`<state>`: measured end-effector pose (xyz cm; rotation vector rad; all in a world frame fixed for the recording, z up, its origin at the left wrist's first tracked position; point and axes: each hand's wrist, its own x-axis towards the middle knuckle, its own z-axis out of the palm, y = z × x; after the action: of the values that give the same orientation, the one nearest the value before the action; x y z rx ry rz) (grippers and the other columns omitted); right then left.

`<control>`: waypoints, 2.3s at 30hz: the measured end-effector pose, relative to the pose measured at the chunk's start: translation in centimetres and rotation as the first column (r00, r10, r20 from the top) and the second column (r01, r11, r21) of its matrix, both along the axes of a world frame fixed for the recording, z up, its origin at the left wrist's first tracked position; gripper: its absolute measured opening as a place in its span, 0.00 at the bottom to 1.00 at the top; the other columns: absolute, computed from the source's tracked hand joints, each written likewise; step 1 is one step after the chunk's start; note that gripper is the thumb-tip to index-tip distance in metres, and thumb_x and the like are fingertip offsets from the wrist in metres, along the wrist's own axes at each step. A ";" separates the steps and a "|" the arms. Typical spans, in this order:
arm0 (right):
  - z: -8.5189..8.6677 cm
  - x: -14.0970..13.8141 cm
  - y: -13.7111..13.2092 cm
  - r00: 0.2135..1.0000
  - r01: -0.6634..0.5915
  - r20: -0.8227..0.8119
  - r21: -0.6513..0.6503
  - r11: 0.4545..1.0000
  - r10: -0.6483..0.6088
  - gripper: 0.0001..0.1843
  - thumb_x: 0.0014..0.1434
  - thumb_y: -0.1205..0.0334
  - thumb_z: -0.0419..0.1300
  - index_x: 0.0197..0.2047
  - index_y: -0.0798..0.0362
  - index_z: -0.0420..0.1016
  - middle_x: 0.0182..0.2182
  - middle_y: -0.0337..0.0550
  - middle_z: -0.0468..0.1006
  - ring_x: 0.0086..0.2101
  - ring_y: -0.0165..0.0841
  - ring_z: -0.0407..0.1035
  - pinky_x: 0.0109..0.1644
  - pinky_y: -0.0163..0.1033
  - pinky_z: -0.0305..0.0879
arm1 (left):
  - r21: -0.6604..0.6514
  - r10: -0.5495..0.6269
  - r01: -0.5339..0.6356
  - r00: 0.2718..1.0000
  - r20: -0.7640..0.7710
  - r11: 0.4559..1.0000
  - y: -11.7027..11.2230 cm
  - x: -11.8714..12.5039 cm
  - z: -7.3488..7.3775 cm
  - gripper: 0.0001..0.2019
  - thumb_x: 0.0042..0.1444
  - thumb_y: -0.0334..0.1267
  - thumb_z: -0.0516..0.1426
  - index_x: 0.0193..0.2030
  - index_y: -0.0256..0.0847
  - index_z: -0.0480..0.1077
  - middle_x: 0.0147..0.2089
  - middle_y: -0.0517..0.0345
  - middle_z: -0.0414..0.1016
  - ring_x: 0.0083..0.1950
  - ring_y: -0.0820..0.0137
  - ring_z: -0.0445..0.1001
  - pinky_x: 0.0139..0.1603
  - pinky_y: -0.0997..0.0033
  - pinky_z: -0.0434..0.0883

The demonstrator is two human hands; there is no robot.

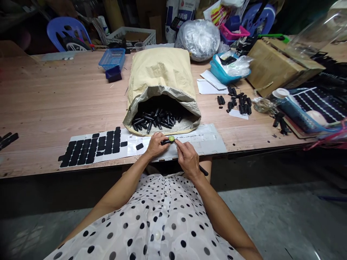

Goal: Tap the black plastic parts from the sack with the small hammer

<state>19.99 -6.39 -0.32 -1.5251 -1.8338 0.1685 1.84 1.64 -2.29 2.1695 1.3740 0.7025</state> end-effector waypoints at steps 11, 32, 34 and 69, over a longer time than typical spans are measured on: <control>0.0 1.0 3.1 0.996 0.079 0.040 -0.007 0.997 -0.079 0.21 0.71 0.57 0.49 0.56 0.44 0.80 0.36 0.46 0.77 0.40 0.38 0.71 0.47 0.41 0.69 | -0.059 0.005 -0.004 1.000 0.020 0.998 -0.2 0.2 0.9 0.09 0.54 0.35 0.64 0.43 0.45 0.80 0.38 0.56 0.74 0.47 0.60 0.69 0.54 0.56 0.69; -2.7 3.5 7.9 0.906 0.316 0.293 0.007 0.949 -0.304 0.16 0.64 0.62 0.53 0.49 0.49 0.80 0.38 0.51 0.74 0.38 0.42 0.61 0.37 0.42 0.53 | -0.049 -0.105 0.108 0.993 0.051 0.993 -3.3 -0.4 2.8 0.09 0.53 0.32 0.61 0.42 0.42 0.78 0.41 0.53 0.77 0.46 0.60 0.73 0.51 0.58 0.72; -2.7 3.4 7.8 0.906 0.317 0.290 0.012 0.948 -0.307 0.17 0.64 0.62 0.53 0.49 0.49 0.80 0.38 0.51 0.74 0.39 0.42 0.62 0.37 0.42 0.53 | -0.153 -0.229 0.250 0.963 0.140 0.956 -5.8 -0.9 3.2 0.10 0.56 0.36 0.61 0.45 0.43 0.78 0.41 0.53 0.78 0.43 0.64 0.74 0.47 0.64 0.73; -3.1 2.9 8.0 0.921 0.308 0.264 -0.047 0.950 -0.286 0.15 0.64 0.61 0.54 0.49 0.50 0.79 0.38 0.52 0.72 0.40 0.43 0.61 0.38 0.43 0.52 | 0.136 0.429 -0.407 0.863 -0.268 0.903 3.3 -5.2 3.0 0.02 0.55 0.36 0.62 0.35 0.43 0.76 0.43 0.46 0.72 0.51 0.50 0.71 0.50 0.53 0.71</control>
<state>22.90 1.59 -3.40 -1.9418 -1.7763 -0.0985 -3.33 4.90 0.76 2.1104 2.0474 0.6041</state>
